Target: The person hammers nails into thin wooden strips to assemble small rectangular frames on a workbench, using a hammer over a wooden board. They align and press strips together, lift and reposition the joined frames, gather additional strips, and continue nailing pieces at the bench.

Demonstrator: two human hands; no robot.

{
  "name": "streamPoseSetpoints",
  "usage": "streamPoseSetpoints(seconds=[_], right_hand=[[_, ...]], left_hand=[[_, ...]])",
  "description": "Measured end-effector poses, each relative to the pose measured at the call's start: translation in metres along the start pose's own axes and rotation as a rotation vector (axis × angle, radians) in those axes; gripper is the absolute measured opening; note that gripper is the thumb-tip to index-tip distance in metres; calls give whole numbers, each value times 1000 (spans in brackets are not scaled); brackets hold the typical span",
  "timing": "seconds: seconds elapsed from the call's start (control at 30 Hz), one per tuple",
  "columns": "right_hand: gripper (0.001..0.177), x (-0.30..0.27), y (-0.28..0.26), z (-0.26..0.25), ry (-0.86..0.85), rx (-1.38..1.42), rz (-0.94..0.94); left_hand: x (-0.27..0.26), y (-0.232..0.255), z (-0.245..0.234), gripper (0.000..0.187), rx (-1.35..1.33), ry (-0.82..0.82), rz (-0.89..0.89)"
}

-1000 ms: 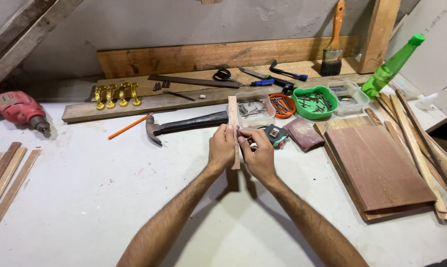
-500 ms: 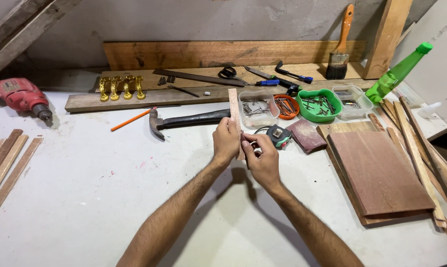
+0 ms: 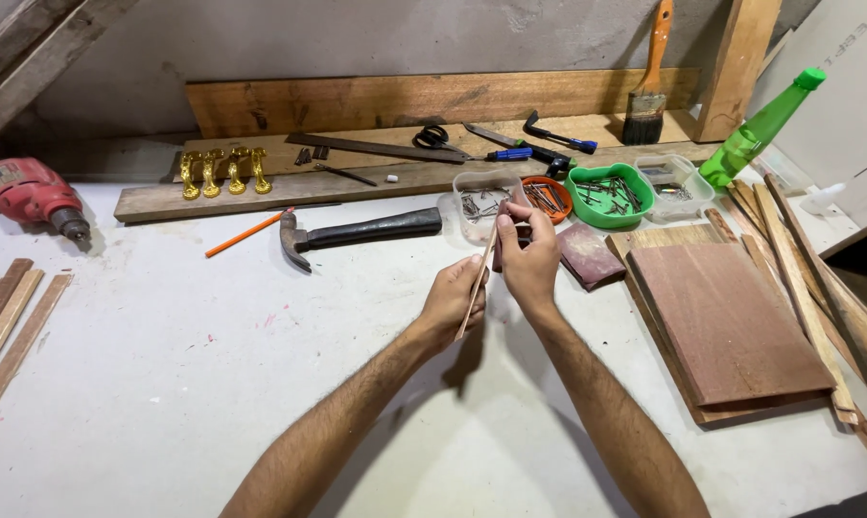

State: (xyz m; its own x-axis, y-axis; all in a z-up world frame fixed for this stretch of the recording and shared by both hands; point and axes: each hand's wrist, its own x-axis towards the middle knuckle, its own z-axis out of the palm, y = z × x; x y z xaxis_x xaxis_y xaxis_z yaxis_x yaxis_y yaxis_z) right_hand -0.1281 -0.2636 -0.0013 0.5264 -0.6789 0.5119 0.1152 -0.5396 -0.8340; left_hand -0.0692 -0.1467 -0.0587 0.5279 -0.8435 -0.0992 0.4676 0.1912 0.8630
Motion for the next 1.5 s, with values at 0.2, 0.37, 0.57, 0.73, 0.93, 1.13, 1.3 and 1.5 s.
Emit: streamPoseSetpoints(seconds=[0.2,0.37,0.57,0.73,0.93,1.13,1.3,1.5], right_hand=[[20,-48,-23,-6,-143,-43,-337],[20,-20,0,-14,-65,-170,-333],[18,-29,2,-5,-70,-149,-374],[20,-37,-5,3,-182,-96,-409],[16,-3,21,2,-69,-167,-296],[18,-47,-9,26,-218,-63,-432],[20,-18,11,37,-150,-135,-312],[17,-24,31,66,-91,-105,-329]], left_hand=[[2,10,-15,39,-155,-53,-99],[-12,14,-14,39,-89,-118,-184],[-8,13,-29,39,-24,-99,-217],[-13,21,-34,37,-115,-122,-186],[-23,23,-35,40,15,-116,-244],[-18,24,-55,38,-74,-37,-198],[-38,29,-70,41,197,-72,-140],[-59,46,-87,41,319,-3,-125]])
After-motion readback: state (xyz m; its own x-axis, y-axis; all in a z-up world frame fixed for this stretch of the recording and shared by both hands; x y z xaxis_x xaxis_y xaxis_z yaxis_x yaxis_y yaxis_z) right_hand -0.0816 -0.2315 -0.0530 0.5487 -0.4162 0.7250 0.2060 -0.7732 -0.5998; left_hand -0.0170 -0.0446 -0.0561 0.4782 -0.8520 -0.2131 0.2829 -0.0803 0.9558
